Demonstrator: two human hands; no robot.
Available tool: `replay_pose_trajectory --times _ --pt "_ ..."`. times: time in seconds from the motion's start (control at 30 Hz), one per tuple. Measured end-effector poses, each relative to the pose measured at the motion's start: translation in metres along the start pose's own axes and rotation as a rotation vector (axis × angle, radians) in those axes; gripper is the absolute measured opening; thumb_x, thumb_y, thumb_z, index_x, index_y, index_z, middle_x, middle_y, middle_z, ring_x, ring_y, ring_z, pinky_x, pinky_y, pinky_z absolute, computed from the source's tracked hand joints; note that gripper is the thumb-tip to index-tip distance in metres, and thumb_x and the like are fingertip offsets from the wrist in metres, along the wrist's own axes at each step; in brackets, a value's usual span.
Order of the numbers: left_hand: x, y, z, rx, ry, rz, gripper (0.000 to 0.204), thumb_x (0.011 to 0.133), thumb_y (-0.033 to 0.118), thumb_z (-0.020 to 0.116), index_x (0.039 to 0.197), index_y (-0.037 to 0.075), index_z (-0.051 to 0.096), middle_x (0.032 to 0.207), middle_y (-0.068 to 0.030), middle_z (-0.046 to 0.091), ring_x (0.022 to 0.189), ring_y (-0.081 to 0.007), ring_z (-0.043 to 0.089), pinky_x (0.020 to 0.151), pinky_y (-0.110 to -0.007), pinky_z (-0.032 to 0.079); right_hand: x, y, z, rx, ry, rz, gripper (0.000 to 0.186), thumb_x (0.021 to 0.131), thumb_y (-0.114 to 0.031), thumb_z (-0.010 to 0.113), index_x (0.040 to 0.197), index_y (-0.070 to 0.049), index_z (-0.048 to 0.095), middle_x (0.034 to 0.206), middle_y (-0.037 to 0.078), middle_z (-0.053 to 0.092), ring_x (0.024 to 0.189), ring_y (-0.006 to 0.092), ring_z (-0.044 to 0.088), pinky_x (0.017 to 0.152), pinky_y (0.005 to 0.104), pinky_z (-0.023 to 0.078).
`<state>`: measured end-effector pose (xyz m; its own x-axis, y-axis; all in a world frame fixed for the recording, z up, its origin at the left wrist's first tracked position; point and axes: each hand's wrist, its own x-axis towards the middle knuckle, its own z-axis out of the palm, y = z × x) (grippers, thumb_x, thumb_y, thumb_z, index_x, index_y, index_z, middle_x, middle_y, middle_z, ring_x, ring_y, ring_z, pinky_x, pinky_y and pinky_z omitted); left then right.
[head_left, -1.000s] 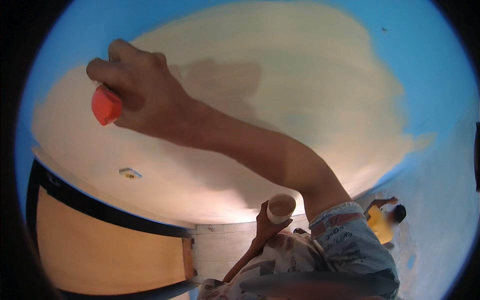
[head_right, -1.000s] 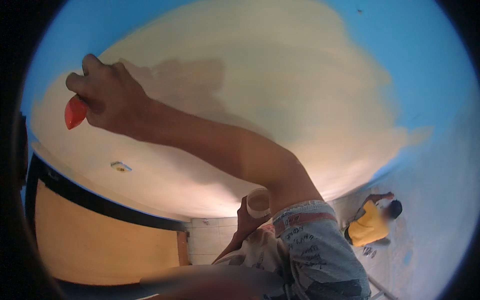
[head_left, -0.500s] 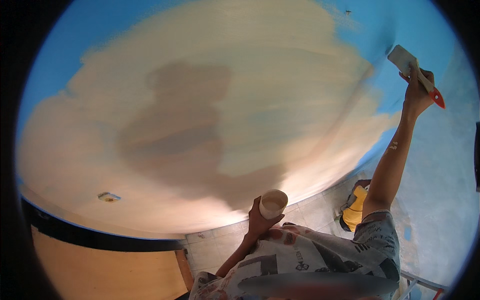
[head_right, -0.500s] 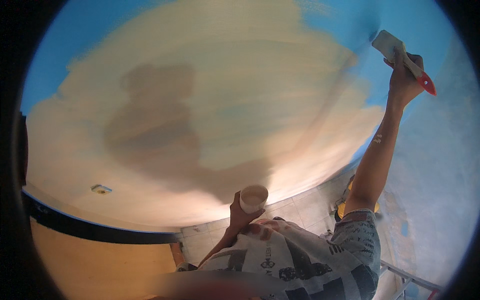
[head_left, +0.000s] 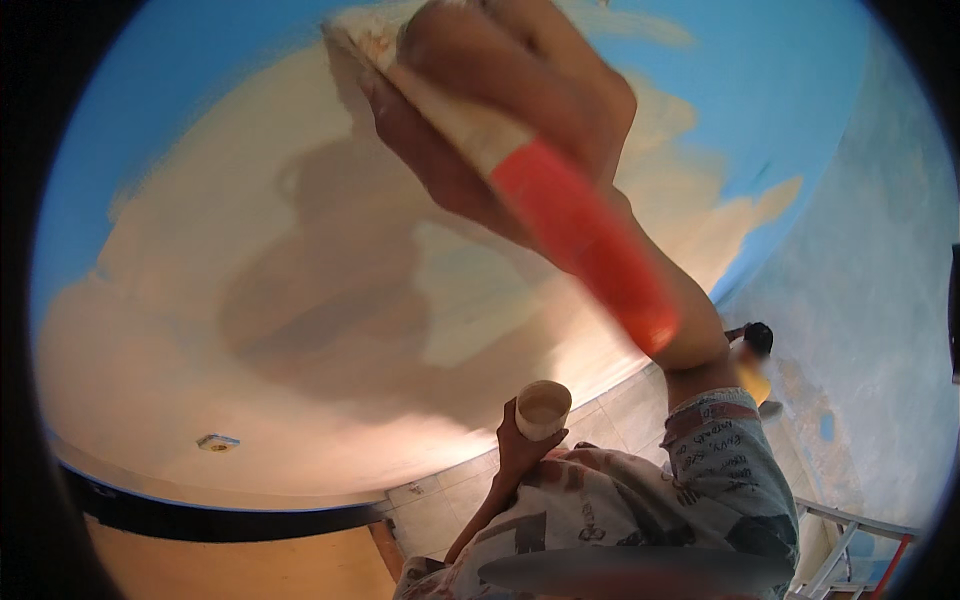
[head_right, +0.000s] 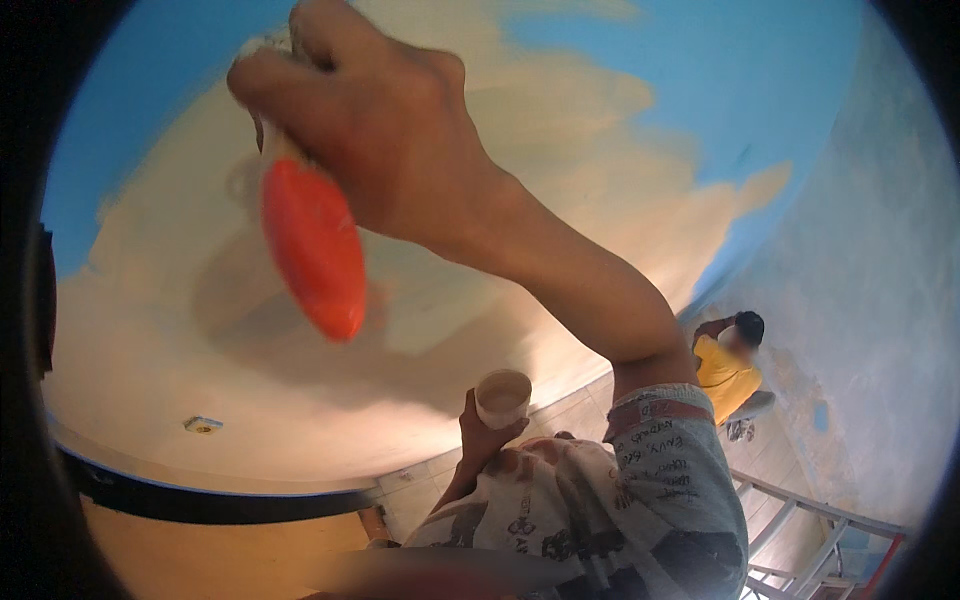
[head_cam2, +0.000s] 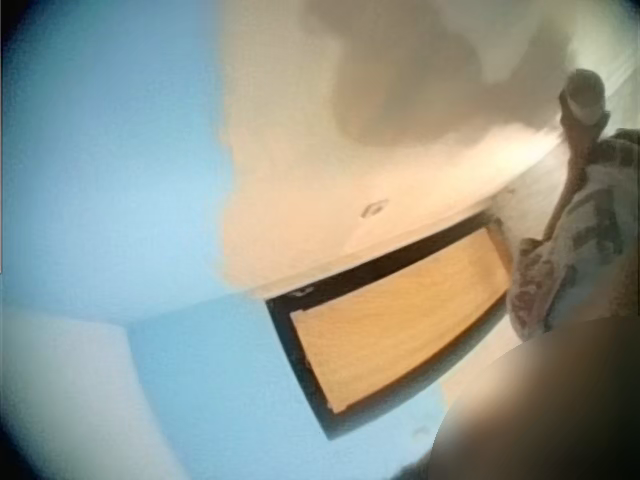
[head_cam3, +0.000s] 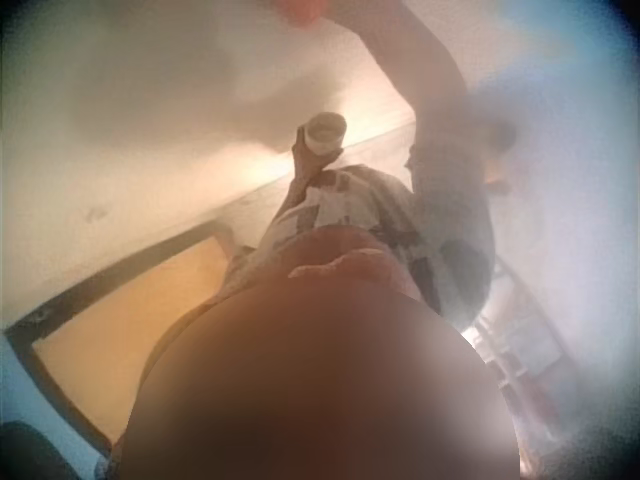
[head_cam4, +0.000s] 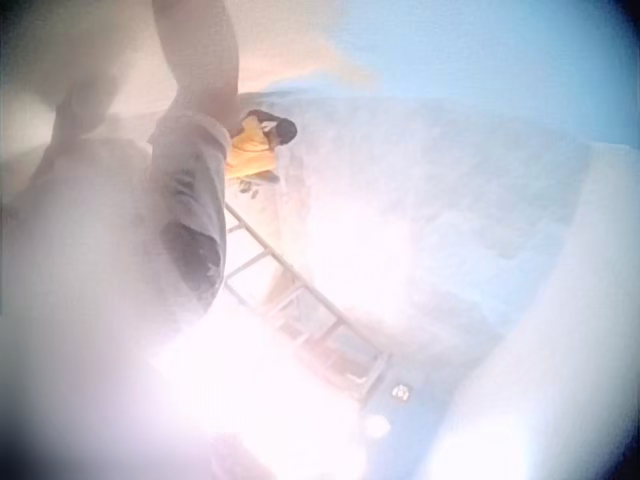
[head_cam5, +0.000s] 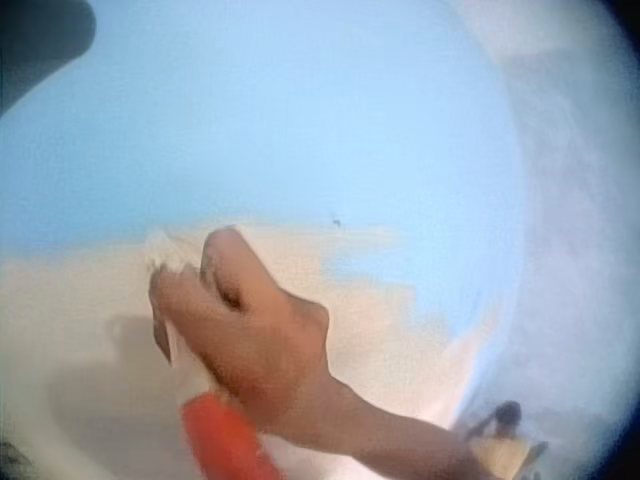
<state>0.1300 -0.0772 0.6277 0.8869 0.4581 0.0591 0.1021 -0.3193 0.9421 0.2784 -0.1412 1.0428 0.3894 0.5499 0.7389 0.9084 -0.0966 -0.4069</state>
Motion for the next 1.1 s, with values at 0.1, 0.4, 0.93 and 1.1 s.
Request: replay_pose_trajectory --times 0.1,0.4,0.93,1.1 --pt "0.004 0.003 0.001 -0.011 -0.014 0.015 0.087 0.059 0.031 0.094 0.128 0.003 0.047 0.114 -0.0180 0.067 0.104 -0.0286 0.067 0.088 -0.041 0.055 -0.003 0.055 0.001 0.038 0.590 -0.371 0.018 0.093 -0.021 0.064 0.088 -0.005 0.060 0.086 0.004 0.063 0.074 0.0131 0.058 0.065 0.0273 0.051" --pt "0.007 -0.001 0.006 -0.032 -0.046 0.031 0.085 0.060 0.029 0.093 0.127 0.003 0.048 0.114 -0.0179 0.067 0.105 -0.0285 0.067 0.089 -0.040 0.055 -0.082 0.225 -0.153 -0.517 0.998 0.072 0.024 0.080 -0.016 0.079 0.087 0.001 0.063 0.085 0.010 0.068 0.068 0.0189 0.068 0.056 0.0314 0.060" --pt "0.003 0.019 0.009 0.005 -0.142 -0.045 0.087 0.058 0.031 0.094 0.127 0.002 0.049 0.114 -0.0175 0.068 0.103 -0.0284 0.067 0.088 -0.040 0.055 -0.040 0.122 -0.003 0.142 0.828 -0.175 0.020 0.086 -0.011 0.073 0.098 0.002 0.063 0.087 0.004 0.064 0.078 0.0109 0.063 0.067 0.0243 0.053" --pt "0.000 0.016 0.006 0.019 -0.128 -0.004 0.087 0.058 0.031 0.094 0.127 0.002 0.048 0.114 -0.0180 0.067 0.105 -0.0287 0.067 0.089 -0.040 0.055 -0.090 0.236 -0.106 0.224 1.068 0.001 0.018 0.086 -0.014 0.073 0.089 0.002 0.065 0.083 0.008 0.068 0.071 0.0122 0.066 0.054 0.0264 0.054"
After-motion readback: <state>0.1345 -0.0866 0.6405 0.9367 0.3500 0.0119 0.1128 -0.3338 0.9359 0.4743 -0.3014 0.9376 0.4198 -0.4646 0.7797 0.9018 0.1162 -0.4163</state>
